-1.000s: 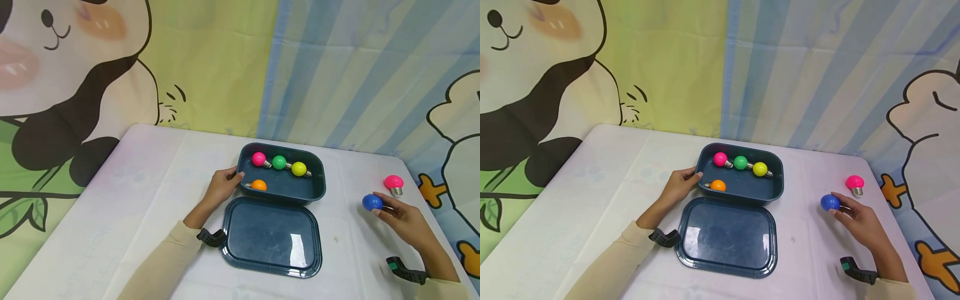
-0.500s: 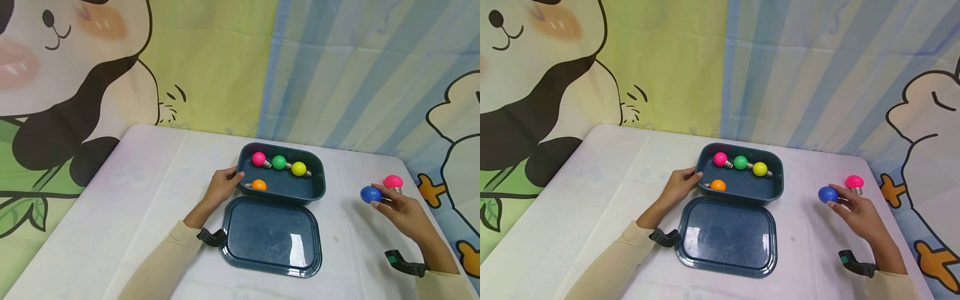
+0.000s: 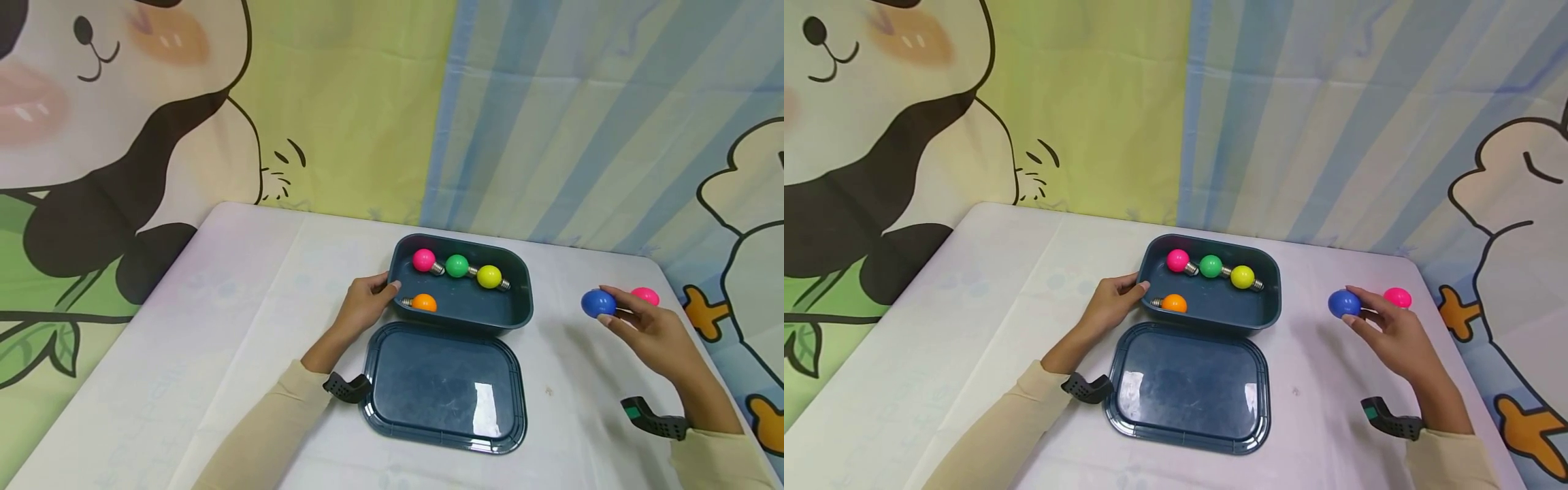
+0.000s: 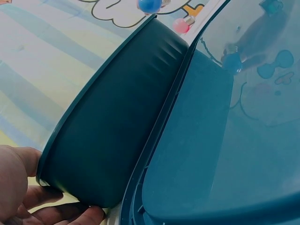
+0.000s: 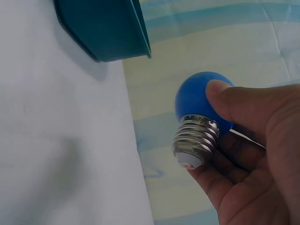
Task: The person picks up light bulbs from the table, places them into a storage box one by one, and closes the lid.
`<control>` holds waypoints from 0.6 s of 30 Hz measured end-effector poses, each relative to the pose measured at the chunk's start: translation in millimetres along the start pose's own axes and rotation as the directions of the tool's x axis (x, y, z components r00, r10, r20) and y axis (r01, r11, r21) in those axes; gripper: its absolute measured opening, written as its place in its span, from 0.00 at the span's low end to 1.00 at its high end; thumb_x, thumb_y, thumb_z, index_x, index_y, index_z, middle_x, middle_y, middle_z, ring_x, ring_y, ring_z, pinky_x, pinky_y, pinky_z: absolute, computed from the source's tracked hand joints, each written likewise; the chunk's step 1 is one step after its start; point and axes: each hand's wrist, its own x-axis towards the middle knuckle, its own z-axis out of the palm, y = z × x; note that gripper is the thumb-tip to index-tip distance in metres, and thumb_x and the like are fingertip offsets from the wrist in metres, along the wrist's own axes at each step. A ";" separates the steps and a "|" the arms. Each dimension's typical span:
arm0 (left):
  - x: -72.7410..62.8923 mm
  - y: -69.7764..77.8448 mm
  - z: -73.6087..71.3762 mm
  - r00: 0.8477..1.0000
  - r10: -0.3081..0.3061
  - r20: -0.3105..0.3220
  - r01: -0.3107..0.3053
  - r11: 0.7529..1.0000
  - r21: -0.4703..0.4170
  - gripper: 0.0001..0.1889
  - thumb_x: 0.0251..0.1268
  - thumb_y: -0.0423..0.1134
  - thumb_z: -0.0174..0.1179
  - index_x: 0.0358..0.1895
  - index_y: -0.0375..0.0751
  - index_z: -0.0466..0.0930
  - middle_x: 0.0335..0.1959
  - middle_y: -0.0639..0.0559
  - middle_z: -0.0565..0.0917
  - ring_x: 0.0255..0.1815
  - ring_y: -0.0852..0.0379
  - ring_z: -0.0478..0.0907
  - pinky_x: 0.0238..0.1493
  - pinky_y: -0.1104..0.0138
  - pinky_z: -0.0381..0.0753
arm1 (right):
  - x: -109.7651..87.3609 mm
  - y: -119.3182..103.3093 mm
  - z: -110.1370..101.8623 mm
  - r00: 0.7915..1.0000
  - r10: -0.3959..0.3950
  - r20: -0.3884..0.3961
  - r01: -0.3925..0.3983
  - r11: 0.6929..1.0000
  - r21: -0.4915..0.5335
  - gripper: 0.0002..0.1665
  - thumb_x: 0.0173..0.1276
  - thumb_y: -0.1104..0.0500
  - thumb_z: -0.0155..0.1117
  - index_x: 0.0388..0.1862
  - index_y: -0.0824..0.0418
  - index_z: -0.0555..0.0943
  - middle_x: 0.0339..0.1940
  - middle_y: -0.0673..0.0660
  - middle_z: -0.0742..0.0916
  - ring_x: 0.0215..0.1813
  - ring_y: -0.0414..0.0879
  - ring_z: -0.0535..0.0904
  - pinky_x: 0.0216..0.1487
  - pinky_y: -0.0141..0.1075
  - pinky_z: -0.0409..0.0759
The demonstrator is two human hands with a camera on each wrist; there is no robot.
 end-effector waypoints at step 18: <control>-0.3 0.3 -0.1 1.000 0.002 -0.001 -0.002 1.000 -0.009 0.25 0.71 0.44 0.57 0.65 0.33 0.72 0.59 0.42 0.79 0.53 0.52 0.79 0.51 0.62 0.80 | 15.4 -13.3 1.3 0.998 -0.062 0.015 0.062 0.998 0.004 0.33 0.72 0.55 0.62 0.72 0.65 0.67 0.63 0.75 0.74 0.56 0.74 0.73 0.39 0.13 0.68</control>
